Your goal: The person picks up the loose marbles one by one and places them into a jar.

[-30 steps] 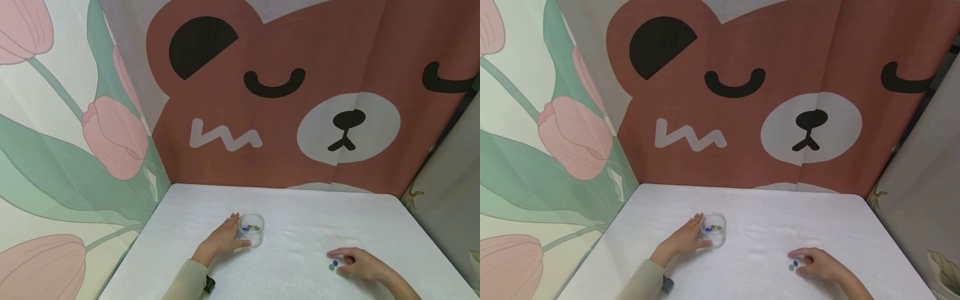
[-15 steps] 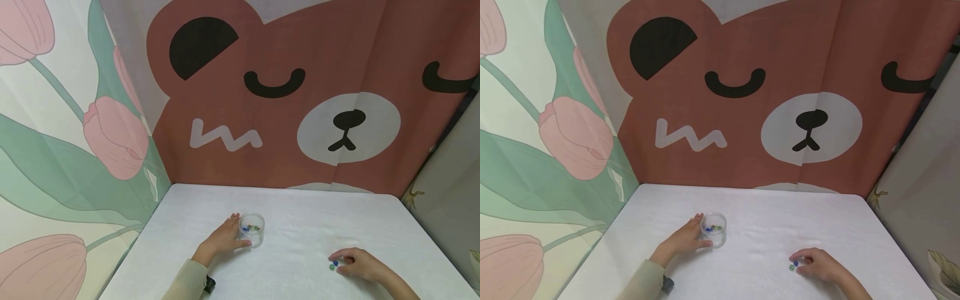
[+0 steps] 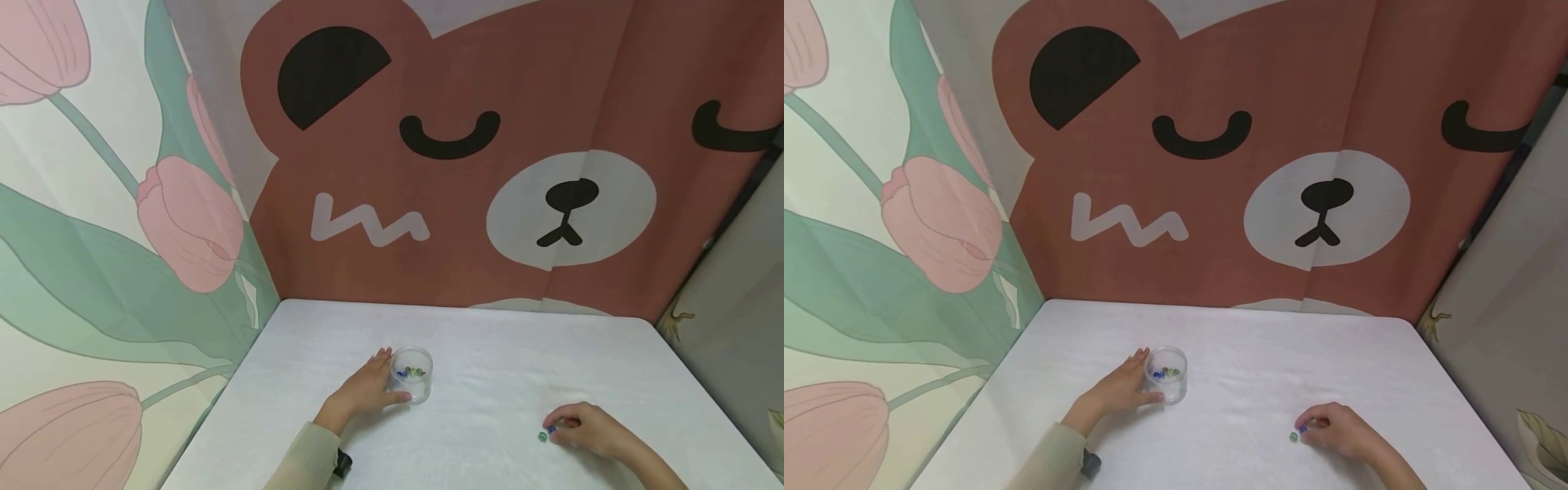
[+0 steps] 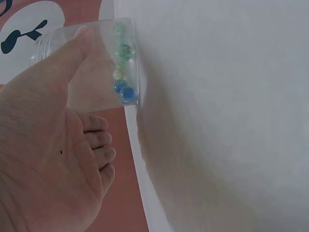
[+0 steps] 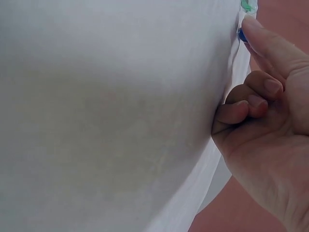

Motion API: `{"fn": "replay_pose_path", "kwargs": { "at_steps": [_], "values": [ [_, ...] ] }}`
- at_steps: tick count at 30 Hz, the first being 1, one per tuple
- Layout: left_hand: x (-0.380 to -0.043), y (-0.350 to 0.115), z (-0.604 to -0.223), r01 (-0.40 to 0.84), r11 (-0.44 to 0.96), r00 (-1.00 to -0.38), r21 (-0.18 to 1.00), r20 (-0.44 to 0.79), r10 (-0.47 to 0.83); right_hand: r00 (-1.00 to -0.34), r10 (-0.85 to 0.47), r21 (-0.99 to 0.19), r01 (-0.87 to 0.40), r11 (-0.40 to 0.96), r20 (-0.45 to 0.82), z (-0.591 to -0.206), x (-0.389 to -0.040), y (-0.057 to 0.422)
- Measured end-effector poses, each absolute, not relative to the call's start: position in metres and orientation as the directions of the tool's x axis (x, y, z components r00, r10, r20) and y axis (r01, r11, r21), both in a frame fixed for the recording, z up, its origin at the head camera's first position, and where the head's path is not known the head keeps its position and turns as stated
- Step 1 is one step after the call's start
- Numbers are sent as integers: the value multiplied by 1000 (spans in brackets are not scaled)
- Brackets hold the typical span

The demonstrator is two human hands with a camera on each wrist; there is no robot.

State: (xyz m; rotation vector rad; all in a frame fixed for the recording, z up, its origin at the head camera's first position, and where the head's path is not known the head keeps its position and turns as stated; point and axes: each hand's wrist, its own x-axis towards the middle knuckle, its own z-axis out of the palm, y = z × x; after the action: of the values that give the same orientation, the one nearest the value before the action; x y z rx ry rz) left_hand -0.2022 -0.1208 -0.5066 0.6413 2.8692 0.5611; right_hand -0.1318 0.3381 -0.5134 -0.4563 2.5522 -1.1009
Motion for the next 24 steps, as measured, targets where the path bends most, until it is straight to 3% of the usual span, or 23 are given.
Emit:
{"fn": "replay_pose_path", "kwargs": {
  "at_steps": [12, 24],
  "values": [
    [-203, -119, -505, 375, 841, -899, 390, -68, 432, -936, -305, -730, -83, 678, -177, -500, -136, 329],
    [-203, -120, -507, 377, 842, -899, 385, -68, 433, -956, -288, -732, -164, 661, -46, -495, -143, 315]
  ]
}}
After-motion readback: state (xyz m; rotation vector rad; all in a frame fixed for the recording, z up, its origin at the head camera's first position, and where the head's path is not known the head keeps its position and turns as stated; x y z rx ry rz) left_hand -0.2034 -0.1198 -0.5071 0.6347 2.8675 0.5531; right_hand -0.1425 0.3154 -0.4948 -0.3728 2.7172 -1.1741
